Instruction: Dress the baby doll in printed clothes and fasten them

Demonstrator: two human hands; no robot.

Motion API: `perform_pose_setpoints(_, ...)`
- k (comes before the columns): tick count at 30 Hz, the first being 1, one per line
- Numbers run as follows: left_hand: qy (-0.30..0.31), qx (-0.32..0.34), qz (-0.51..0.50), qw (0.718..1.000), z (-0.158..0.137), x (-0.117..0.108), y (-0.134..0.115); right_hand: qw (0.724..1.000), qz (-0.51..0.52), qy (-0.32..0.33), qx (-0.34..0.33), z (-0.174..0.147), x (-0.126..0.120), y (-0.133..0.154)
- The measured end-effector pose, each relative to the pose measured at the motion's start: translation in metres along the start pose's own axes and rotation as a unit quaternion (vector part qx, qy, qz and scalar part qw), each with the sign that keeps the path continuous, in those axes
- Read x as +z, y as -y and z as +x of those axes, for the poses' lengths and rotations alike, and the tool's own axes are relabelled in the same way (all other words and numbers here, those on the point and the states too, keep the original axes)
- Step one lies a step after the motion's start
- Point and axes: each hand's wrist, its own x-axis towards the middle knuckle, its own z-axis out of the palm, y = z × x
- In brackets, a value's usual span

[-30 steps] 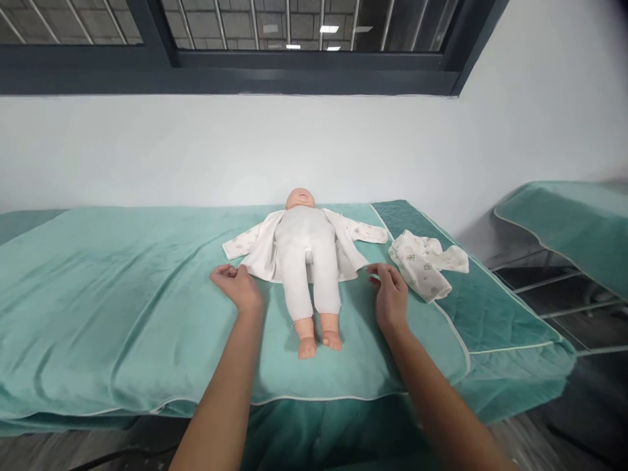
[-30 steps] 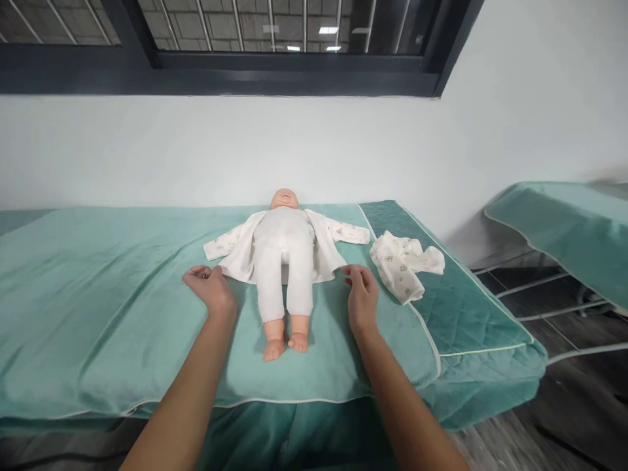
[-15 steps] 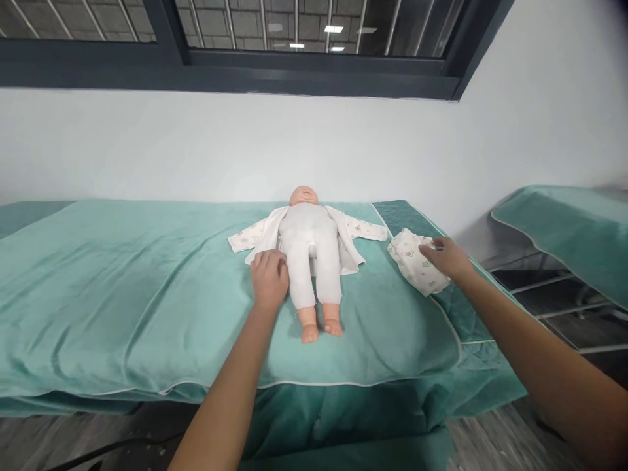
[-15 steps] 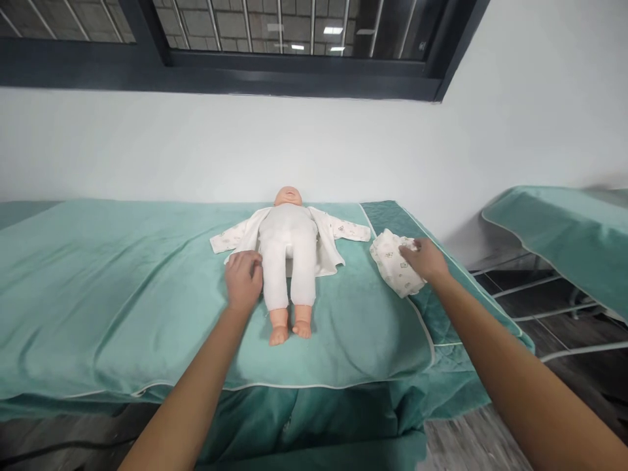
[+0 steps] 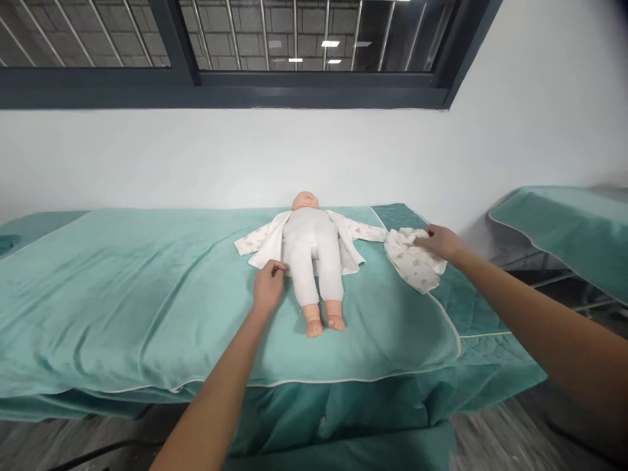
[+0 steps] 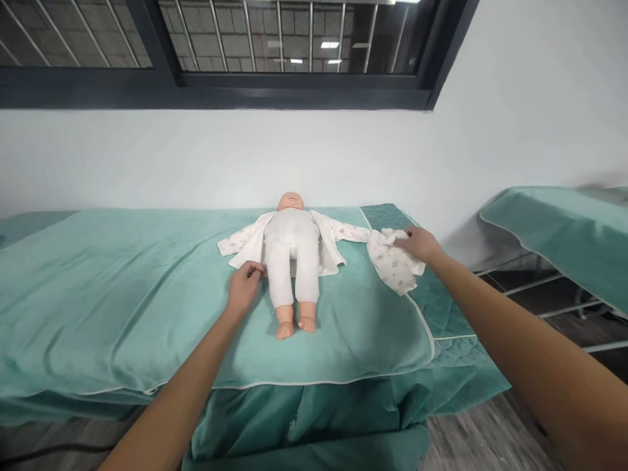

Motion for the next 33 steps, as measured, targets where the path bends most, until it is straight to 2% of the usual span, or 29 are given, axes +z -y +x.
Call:
perform_pose_setpoints(3, 0.026, -0.054, -0.065, 0.996, 0.009, -0.001, -0.016, 0.999, -0.020, 0.032, 0.010, -0.007, 0.016, 0.055)
perform_pose_setpoints(7, 0.051, -0.034, -0.091, 0.994, 0.019, -0.011, -0.065, 0.988, 0.106, 0.101, -0.053, -0.032, 0.042, 0.154)
perform_pose_setpoints(9, 0.066, -0.004, -0.157, 0.985, 0.020, -0.023, -0.100, 0.972, 0.166, 0.139, -0.096, -0.047, 0.052, 0.199)
perform_pose_setpoints(11, 0.082, 0.057, -0.226, 0.969, 0.020, -0.038, -0.135, 0.949, 0.204, 0.182, -0.157, -0.059, 0.059, 0.237)
perform_pose_setpoints(13, 0.098, 0.115, -0.308, 0.939, 0.019, -0.053, -0.166, 0.922, 0.231, 0.238, -0.201, -0.069, 0.062, 0.266)
perform_pose_setpoints(15, 0.125, 0.123, -0.374, 0.911, 0.019, -0.067, -0.190, 0.893, 0.247, 0.287, -0.241, -0.074, 0.063, 0.289)
perform_pose_setpoints(18, 0.148, 0.117, -0.398, 0.898, 0.022, -0.081, -0.208, 0.871, 0.245, 0.311, -0.292, -0.076, 0.058, 0.315)
perform_pose_setpoints(23, 0.079, 0.154, -0.369, 0.913, 0.020, -0.097, -0.220, 0.879, 0.220, 0.282, -0.316, -0.078, 0.043, 0.336)
perform_pose_setpoints(26, 0.085, 0.135, -0.384, 0.909, 0.013, -0.105, -0.231, 0.878, 0.244, 0.271, -0.312, -0.082, 0.034, 0.339)
perform_pose_setpoints(30, 0.087, 0.136, -0.416, 0.895, 0.002, -0.110, -0.244, 0.848, 0.280, 0.343, -0.291, -0.089, 0.028, 0.337)
perform_pose_setpoints(33, 0.070, 0.148, -0.424, 0.890, 0.000, -0.112, -0.248, 0.833, 0.232, 0.411, -0.290, -0.096, 0.028, 0.331)
